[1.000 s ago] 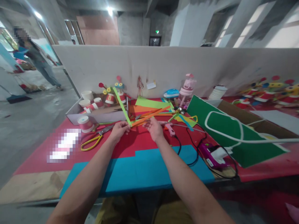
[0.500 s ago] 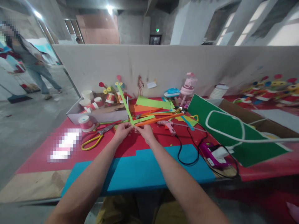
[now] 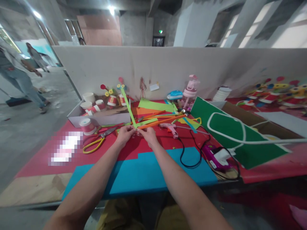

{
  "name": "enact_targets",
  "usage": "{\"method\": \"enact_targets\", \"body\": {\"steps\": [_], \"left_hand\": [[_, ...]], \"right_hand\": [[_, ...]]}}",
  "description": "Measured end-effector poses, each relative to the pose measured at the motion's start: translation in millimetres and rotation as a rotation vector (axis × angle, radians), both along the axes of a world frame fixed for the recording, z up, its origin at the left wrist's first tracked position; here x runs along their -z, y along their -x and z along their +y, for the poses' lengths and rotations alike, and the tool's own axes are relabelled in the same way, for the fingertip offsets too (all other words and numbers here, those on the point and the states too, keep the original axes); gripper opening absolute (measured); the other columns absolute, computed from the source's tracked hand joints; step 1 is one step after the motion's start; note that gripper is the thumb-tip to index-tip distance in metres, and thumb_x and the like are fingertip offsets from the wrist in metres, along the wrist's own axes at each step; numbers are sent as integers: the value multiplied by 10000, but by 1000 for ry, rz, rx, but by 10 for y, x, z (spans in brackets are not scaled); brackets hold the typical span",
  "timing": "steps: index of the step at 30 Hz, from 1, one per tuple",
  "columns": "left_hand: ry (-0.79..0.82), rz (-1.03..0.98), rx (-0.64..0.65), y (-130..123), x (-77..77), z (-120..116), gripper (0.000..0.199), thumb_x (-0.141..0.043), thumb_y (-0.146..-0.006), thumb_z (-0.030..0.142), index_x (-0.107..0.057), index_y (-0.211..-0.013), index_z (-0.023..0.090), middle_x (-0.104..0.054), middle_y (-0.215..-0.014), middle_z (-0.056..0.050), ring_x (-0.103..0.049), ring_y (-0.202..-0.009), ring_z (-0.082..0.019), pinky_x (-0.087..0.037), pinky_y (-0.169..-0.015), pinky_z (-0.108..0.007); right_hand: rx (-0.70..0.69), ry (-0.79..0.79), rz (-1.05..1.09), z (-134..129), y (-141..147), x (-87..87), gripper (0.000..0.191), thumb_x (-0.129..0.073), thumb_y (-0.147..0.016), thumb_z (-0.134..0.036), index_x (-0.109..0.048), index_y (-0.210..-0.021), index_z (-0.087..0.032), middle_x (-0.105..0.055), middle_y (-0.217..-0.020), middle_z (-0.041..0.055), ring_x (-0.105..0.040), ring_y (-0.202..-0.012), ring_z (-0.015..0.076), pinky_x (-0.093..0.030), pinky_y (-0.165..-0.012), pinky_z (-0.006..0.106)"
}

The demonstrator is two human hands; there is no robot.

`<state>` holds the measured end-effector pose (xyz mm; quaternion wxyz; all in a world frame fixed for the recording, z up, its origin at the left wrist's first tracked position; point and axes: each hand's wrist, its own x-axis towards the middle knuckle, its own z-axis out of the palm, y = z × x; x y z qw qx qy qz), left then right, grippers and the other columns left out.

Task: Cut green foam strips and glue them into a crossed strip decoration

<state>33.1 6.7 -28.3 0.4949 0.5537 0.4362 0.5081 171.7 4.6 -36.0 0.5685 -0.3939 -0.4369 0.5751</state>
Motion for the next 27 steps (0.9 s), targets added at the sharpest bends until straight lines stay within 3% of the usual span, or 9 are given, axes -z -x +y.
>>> {"method": "enact_targets", "body": {"steps": [9, 14, 18, 27], "left_hand": [[140, -130, -102, -314, -32, 140, 300, -747, -605, 370, -562, -626, 134, -551, -485, 11, -495, -422, -86, -389, -431, -209], [57, -194, -123, -343, 57, 139, 302, -736, -615, 389, -561, -658, 146, -567, -516, 21, -506, -457, -81, -394, -469, -201], [-21, -145, -80, -276, 89, 140, 282, -719, -635, 384, -571, -678, 148, -592, -560, 10, -524, -496, -91, -404, -504, -209], [-65, -79, -119, -326, 130, 180, 236, -673, -679, 362, -544, -660, 164, -555, -541, 27, -469, -467, -81, -368, -490, -209]], "right_hand": [[91, -2, 105, 147, -23, 51, 248, -749, -538, -344, -655, -674, -158, -665, -609, -8, -603, -550, 118, -528, -637, 269], [145, -12, 73, 177, 9, 101, 272, -754, -531, -371, -643, -663, -161, -666, -597, -8, -608, -549, 130, -526, -628, 274], [108, -73, 73, 153, -13, 118, 249, -714, -591, -371, -659, -718, -165, -683, -650, -2, -621, -576, 132, -524, -645, 268], [173, -159, -119, 217, -95, 152, 179, -673, -660, -362, -660, -701, -188, -658, -633, -5, -613, -604, 148, -504, -617, 252]]}}
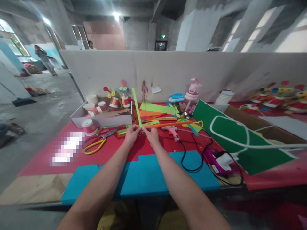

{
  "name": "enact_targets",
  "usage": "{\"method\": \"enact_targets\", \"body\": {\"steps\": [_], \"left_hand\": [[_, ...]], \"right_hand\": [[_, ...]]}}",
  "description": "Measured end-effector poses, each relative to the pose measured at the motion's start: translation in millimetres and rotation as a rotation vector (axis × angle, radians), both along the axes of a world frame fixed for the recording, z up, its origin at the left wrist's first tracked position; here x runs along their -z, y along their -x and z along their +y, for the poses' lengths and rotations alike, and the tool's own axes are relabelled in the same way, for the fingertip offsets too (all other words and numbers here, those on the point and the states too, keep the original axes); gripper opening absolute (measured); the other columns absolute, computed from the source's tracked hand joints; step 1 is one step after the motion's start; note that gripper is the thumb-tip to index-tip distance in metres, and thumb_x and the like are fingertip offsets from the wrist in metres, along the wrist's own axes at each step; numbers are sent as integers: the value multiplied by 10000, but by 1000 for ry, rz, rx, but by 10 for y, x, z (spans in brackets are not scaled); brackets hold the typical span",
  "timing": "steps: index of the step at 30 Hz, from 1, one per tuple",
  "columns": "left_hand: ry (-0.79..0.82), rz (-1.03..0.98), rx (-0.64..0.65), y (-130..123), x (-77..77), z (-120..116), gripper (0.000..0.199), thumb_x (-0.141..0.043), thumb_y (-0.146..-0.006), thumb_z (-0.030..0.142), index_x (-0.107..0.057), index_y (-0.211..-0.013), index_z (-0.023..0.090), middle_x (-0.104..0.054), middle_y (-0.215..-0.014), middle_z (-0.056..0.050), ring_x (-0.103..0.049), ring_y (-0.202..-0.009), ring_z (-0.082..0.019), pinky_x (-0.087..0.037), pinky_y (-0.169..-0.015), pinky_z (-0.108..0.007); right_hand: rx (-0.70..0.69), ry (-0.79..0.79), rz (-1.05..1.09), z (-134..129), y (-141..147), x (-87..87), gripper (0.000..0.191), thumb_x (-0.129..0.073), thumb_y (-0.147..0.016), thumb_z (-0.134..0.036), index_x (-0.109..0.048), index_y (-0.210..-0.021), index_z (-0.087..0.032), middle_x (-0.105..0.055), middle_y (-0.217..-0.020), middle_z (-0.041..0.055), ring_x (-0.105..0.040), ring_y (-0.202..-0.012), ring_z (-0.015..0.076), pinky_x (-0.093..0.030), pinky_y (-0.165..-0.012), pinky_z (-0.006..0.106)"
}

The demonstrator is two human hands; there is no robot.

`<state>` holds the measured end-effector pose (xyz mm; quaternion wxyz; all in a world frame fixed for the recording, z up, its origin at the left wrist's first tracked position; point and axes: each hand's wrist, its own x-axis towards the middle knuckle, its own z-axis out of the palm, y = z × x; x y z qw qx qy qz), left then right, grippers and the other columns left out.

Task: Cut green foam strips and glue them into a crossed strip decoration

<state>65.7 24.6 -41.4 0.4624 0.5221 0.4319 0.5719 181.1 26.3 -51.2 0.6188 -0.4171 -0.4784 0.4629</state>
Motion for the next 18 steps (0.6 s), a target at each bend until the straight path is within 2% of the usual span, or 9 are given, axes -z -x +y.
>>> {"method": "enact_targets", "body": {"steps": [9, 18], "left_hand": [[-11, 38, -16, 5, 38, 28, 229, -681, -687, 340, -539, -651, 165, -544, -504, 29, -463, -439, -88, -361, -467, -217], [19, -77, 27, -12, 25, 12, 259, -726, -649, 339, -543, -665, 157, -561, -515, 23, -491, -449, -87, -380, -472, -214]], "right_hand": [[-25, 8, 73, 15, 26, 8, 239, -694, -627, -377, -637, -764, -189, -637, -657, -21, -596, -588, 126, -510, -633, 258], [-4, -54, 14, 18, -6, 22, 228, -680, -644, -361, -641, -787, -189, -642, -666, -12, -604, -596, 140, -515, -624, 273]]}}
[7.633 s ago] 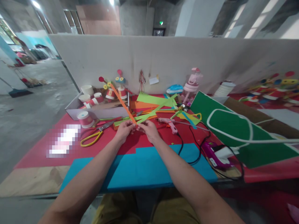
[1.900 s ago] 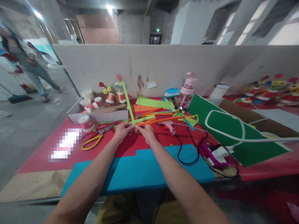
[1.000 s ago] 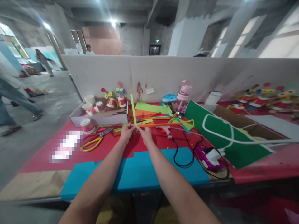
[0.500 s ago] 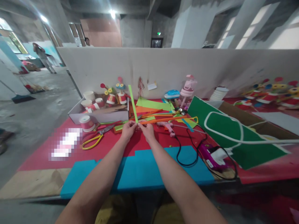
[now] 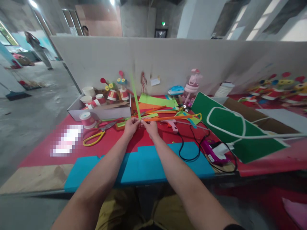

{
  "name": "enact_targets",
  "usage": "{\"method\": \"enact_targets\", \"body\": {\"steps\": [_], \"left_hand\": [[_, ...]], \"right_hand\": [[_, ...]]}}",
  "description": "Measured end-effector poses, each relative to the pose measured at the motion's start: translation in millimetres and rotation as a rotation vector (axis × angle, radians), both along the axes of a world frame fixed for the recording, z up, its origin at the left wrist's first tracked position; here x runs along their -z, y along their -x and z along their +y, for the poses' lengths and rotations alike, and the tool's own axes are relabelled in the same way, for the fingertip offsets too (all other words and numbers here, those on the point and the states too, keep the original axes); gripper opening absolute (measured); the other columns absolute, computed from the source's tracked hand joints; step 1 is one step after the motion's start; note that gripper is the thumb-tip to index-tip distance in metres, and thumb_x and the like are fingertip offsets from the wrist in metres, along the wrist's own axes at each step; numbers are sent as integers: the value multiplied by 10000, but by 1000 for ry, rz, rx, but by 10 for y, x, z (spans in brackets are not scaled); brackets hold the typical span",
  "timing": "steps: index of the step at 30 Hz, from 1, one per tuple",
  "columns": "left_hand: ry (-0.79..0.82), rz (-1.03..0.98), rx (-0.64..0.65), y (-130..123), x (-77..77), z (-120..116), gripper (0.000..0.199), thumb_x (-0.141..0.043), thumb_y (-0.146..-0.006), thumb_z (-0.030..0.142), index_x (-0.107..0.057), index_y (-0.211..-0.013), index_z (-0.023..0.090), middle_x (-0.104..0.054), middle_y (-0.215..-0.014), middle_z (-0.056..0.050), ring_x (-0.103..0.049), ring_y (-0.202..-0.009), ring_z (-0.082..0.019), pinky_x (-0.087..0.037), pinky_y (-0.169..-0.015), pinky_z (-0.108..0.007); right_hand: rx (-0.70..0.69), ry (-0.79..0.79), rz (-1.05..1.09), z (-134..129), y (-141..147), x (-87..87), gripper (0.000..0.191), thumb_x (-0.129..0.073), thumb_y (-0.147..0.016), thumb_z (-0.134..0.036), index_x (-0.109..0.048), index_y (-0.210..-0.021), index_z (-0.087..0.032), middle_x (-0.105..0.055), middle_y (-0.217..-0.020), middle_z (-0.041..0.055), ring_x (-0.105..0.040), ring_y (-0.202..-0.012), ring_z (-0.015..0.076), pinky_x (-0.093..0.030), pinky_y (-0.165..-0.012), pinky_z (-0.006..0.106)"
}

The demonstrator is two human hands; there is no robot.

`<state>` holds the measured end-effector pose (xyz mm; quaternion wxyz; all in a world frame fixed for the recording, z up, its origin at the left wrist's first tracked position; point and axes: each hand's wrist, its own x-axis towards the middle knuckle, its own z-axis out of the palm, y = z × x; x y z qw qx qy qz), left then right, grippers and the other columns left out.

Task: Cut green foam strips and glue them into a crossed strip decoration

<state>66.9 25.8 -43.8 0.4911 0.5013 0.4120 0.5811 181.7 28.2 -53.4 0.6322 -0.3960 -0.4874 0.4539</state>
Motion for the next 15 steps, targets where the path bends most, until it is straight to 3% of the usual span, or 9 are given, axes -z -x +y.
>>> {"method": "enact_targets", "body": {"steps": [4, 15], "left_hand": [[9, -30, 18, 13, 10, -2, 255, -727, -648, 342, -561, -677, 151, -583, -540, 11, -511, -473, -92, -395, -489, -216], [53, -86, 14, -8, -15, -28, 275, -745, -622, 345, -568, -694, 148, -588, -538, 12, -514, -481, -91, -408, -497, -214]], "right_hand": [[55, -57, -84, 19, -8, 16, 178, -655, -674, -338, -643, -764, -186, -649, -672, -2, -613, -609, 150, -507, -628, 271], [27, -21, -47, 32, -33, 11, 161, -682, -656, -310, -660, -768, -196, -672, -723, 3, -627, -658, 161, -515, -671, 292]]}}
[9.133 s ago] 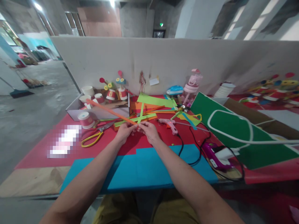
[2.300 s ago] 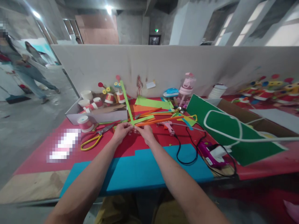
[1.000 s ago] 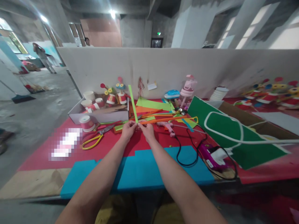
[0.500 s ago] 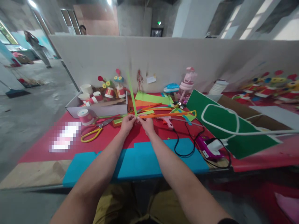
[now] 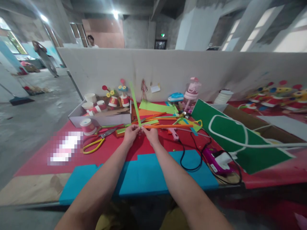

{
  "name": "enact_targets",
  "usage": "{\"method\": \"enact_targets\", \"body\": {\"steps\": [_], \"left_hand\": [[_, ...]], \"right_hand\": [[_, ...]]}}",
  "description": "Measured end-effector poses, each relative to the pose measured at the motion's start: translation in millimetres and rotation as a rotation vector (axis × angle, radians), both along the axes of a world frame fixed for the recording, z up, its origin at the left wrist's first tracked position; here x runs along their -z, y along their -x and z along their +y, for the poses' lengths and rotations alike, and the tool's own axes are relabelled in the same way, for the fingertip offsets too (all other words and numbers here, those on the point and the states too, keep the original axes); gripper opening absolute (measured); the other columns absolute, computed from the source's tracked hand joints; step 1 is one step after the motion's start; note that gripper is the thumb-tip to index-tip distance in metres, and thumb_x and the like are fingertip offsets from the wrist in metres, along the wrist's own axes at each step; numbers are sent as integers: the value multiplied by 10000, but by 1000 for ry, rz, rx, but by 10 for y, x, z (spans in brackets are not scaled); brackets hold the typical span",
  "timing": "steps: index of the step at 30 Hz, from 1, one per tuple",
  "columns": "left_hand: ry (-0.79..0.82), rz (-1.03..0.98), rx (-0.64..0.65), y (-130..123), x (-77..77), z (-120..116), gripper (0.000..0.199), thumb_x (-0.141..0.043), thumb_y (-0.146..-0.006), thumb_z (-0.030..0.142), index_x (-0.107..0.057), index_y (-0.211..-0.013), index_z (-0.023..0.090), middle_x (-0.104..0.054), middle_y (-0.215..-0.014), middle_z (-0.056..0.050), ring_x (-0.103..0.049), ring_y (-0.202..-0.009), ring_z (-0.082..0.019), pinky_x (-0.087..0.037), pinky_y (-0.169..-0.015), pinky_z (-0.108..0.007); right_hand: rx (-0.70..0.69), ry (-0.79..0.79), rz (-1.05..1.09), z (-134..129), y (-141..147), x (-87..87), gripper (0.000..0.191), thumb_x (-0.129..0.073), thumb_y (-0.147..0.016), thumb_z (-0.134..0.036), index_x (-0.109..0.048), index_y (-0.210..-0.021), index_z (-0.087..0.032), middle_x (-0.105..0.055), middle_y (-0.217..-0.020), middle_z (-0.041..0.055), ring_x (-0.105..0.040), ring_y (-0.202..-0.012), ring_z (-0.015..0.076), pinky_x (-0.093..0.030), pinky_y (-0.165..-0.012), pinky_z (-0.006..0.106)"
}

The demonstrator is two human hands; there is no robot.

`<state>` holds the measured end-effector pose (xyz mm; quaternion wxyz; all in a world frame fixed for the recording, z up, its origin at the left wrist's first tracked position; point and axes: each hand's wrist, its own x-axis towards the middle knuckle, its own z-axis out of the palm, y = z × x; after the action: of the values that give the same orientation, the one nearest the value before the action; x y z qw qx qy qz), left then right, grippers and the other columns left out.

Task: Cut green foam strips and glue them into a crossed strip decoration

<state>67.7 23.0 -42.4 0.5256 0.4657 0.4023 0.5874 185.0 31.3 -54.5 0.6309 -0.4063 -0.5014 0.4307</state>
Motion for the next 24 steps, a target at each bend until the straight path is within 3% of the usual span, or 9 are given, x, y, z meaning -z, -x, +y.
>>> {"method": "enact_targets", "body": {"steps": [5, 7, 16, 24], "left_hand": [[12, -28, 40, 14, -44, -14, 274, -760, -608, 330, -591, -702, 136, -611, -571, -4, -529, -501, -87, -424, -522, -214], [14, -37, 51, 15, -57, -21, 271, -763, -606, 325, -594, -701, 135, -609, -568, -2, -526, -498, -84, -430, -525, -214], [14, -20, 24, 6, -41, -8, 264, -758, -604, 308, -571, -680, 137, -583, -522, 8, -507, -465, -77, -413, -488, -204], [-1, -82, 48, -4, -12, -43, 239, -754, -602, 275, -582, -694, 136, -600, -561, 4, -524, -479, -83, -410, -479, -208]], "right_hand": [[-282, 186, 239, 4, -70, -34, 221, -766, -579, -308, -657, -721, -177, -677, -698, 8, -615, -634, 134, -527, -713, 313], [-331, 243, 316, 5, -93, -40, 251, -794, -554, -320, -656, -700, -170, -679, -682, 10, -611, -620, 125, -534, -715, 314], [-293, 249, 357, -21, -79, -35, 320, -825, -520, -290, -676, -780, -179, -675, -685, -9, -604, -610, 101, -524, -699, 268], [-208, 219, 283, -19, -37, -28, 353, -821, -509, -361, -673, -774, -180, -675, -707, -14, -599, -618, 106, -522, -688, 267]]}}
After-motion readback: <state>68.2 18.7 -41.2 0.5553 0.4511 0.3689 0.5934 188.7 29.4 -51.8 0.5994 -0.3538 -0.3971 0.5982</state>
